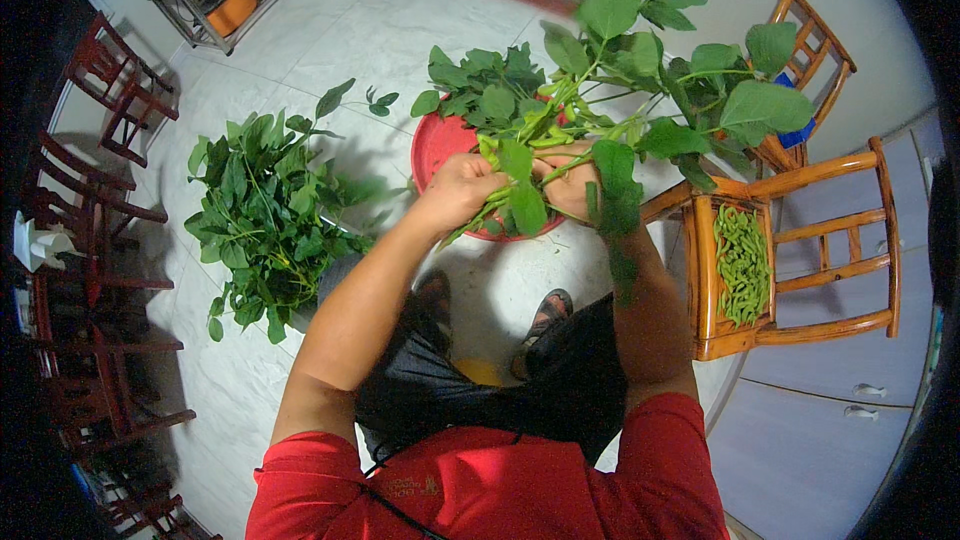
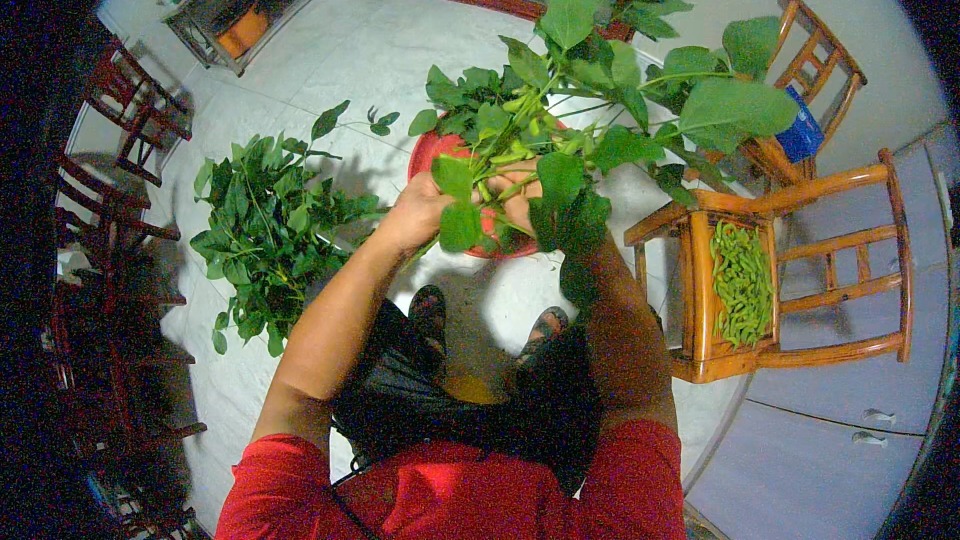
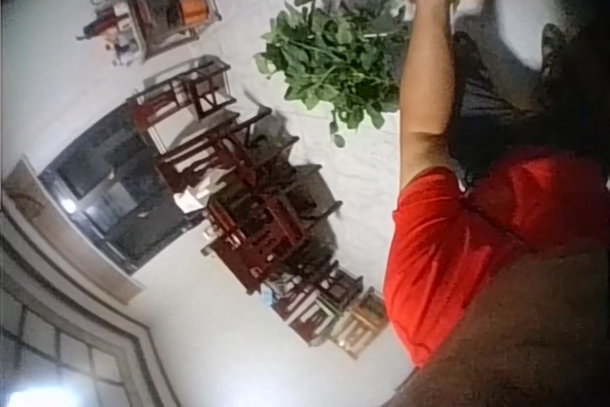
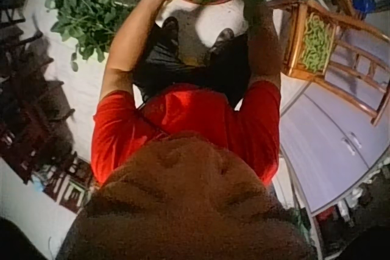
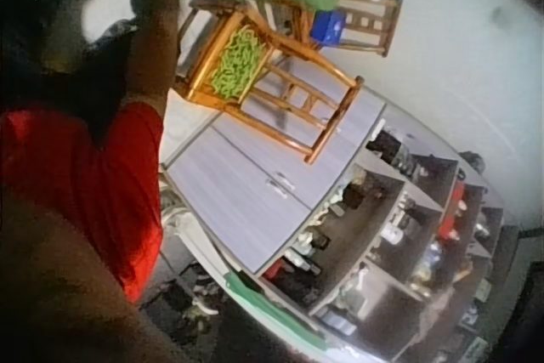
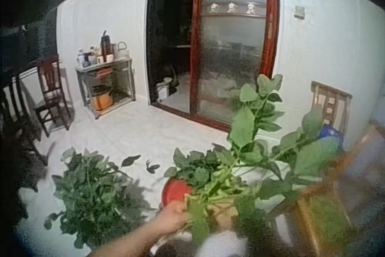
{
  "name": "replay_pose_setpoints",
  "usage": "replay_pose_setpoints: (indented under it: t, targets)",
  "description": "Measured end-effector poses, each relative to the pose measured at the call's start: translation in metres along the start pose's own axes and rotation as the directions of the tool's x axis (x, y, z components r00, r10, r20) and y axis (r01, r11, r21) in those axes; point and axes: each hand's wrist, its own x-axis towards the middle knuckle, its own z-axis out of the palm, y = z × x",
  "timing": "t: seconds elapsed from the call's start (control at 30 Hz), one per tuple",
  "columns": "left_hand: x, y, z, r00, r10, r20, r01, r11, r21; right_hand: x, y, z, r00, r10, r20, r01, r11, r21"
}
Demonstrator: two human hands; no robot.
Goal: The person picks soybean pods from green stalks by hand and places the pods into a wooden chair.
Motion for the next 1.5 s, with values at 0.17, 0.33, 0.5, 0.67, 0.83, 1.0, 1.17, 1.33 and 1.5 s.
replay_pose_setpoints:
  t: [0.17,0.33,0.5,0.67,0.83,1.0,1.17,1.33,1.5]
  targets:
    - [0.011,0.001,0.004,0.996,0.068,-0.057,-0.053,0.97,0.237,-0.002,0.054,0.036,0.956,-0.262,-0.13,0.243,0.959,-0.146]
    - [0.004,0.005,-0.006,0.991,-0.057,-0.12,0.071,0.99,0.12,0.0,0.064,0.041,0.958,0.274,0.086,-0.256,0.68,0.687]
    - [-0.007,0.016,0.003,0.999,-0.039,-0.006,0.038,0.993,-0.113,-0.005,0.057,0.034,0.898,0.439,-0.029,-0.205,0.477,0.855]
    - [-0.01,0.029,0.006,0.998,-0.047,0.032,0.045,0.998,0.043,-0.004,0.08,0.048,0.797,0.407,-0.446,-0.171,0.86,0.48]
    - [-0.002,0.019,0.006,0.999,0.042,-0.015,-0.043,0.997,-0.064,-0.02,0.121,0.028,0.954,0.298,-0.011,-0.023,0.109,0.994]
    - [-0.004,0.011,-0.003,0.995,0.045,-0.091,-0.04,0.998,0.057,-0.003,0.047,0.031,0.907,0.337,0.252,-0.413,0.599,0.686]
    - [-0.004,0.005,-0.006,0.996,-0.018,-0.092,0.048,0.941,0.335,0.0,0.02,0.016,0.825,0.391,0.409,-0.563,0.642,0.52]
    - [-0.015,0.035,0.011,0.997,0.009,-0.083,0.006,0.985,0.175,0.001,0.014,0.011,0.862,0.29,0.415,-0.489,0.692,0.532]
    - [-0.01,0.021,0.004,0.997,-0.025,-0.071,0.046,0.954,0.297,0.002,0.003,0.001,0.866,0.344,0.362,-0.431,0.881,0.194]
